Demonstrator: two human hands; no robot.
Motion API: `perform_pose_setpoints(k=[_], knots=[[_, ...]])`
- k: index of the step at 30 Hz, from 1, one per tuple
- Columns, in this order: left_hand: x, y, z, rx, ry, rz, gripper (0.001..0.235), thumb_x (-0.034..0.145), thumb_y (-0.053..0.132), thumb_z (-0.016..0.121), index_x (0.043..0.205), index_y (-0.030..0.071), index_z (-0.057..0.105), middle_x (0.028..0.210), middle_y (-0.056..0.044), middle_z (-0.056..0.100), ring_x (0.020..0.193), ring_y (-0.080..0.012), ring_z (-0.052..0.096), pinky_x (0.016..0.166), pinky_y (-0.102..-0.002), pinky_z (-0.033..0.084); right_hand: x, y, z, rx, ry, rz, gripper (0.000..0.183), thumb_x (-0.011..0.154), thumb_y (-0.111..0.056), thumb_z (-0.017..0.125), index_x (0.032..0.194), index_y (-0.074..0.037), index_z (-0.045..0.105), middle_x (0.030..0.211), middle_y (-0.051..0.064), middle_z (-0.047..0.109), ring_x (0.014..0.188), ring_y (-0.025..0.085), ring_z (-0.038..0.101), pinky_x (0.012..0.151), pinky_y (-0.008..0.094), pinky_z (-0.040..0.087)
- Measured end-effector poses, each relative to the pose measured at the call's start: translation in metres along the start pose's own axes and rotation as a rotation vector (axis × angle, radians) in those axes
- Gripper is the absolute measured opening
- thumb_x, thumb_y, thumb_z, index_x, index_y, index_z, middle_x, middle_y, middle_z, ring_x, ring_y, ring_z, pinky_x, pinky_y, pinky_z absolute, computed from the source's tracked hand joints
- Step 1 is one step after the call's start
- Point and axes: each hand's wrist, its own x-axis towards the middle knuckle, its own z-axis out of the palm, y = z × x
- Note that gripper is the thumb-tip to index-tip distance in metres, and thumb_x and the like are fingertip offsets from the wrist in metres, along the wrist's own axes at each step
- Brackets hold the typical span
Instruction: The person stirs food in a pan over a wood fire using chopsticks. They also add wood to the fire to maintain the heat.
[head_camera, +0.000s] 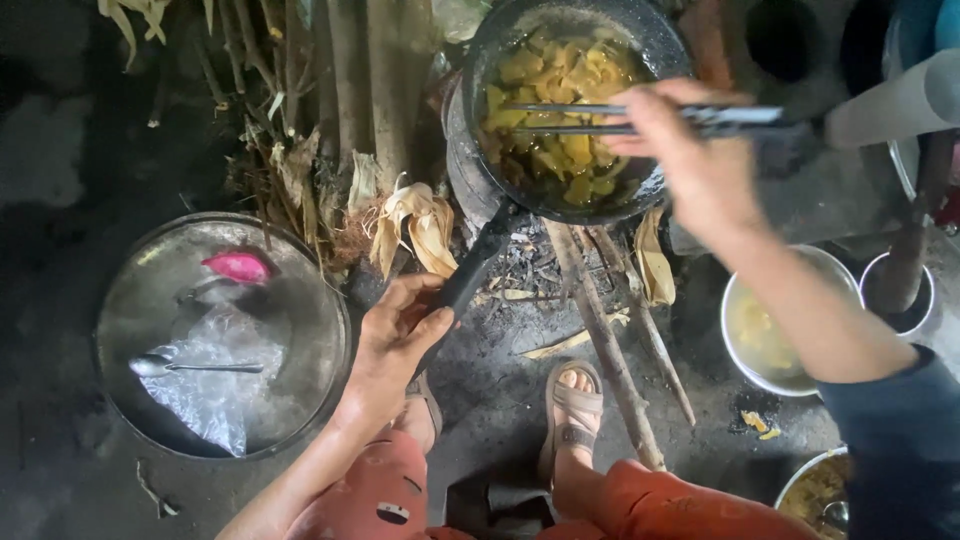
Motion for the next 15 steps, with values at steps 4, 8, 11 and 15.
perform_pose_setpoints(k=[4, 8, 11, 15], knots=[[0.0, -0.004, 0.003, -0.07, 0.048, 0.019, 0.036, 0.087, 0.011, 0.072, 0.119, -0.001, 0.061, 0.094, -0.015, 0.068, 0.086, -0.0218, 0.067, 0.082, -0.036, 0.056, -0.012, 0.0, 0.017, 0.077, -0.065, -0.141, 0.02, 0.11, -0.011, 0.057, 0.114, 0.007, 0.066, 0.106, 0.027, 0.072, 0.087, 0.031, 0.078, 0.074, 0.031, 0.067], [-0.002, 0.005, 0.0, -0.008, -0.021, 0.015, 0.027, 0.091, 0.016, 0.067, 0.116, 0.006, 0.06, 0.096, -0.008, 0.07, 0.087, -0.0158, 0.069, 0.084, -0.029, 0.056, -0.01, -0.008, -0.003, -0.105, -0.07, -0.408, 0.016, 0.113, 0.008, 0.058, 0.117, 0.021, 0.066, 0.1, 0.037, 0.072, 0.081, 0.038, 0.079, 0.06, 0.027, 0.066], [-0.002, 0.006, 0.0, 0.005, -0.006, -0.005, 0.029, 0.091, 0.017, 0.068, 0.116, 0.006, 0.06, 0.093, -0.008, 0.072, 0.086, -0.016, 0.07, 0.084, -0.029, 0.056, -0.01, -0.005, 0.012, -0.063, -0.145, -0.293, 0.021, 0.112, -0.004, 0.055, 0.119, 0.013, 0.066, 0.107, 0.033, 0.073, 0.082, 0.032, 0.08, 0.06, 0.023, 0.067], [-0.001, -0.002, -0.001, -0.04, 0.001, 0.01, 0.029, 0.091, 0.015, 0.069, 0.117, 0.006, 0.061, 0.095, -0.007, 0.069, 0.086, -0.0158, 0.068, 0.083, -0.027, 0.055, 0.001, -0.005, -0.012, -0.167, -0.141, -0.147, 0.021, 0.111, -0.011, 0.059, 0.113, 0.007, 0.07, 0.099, 0.023, 0.077, 0.082, 0.027, 0.081, 0.06, 0.022, 0.068]])
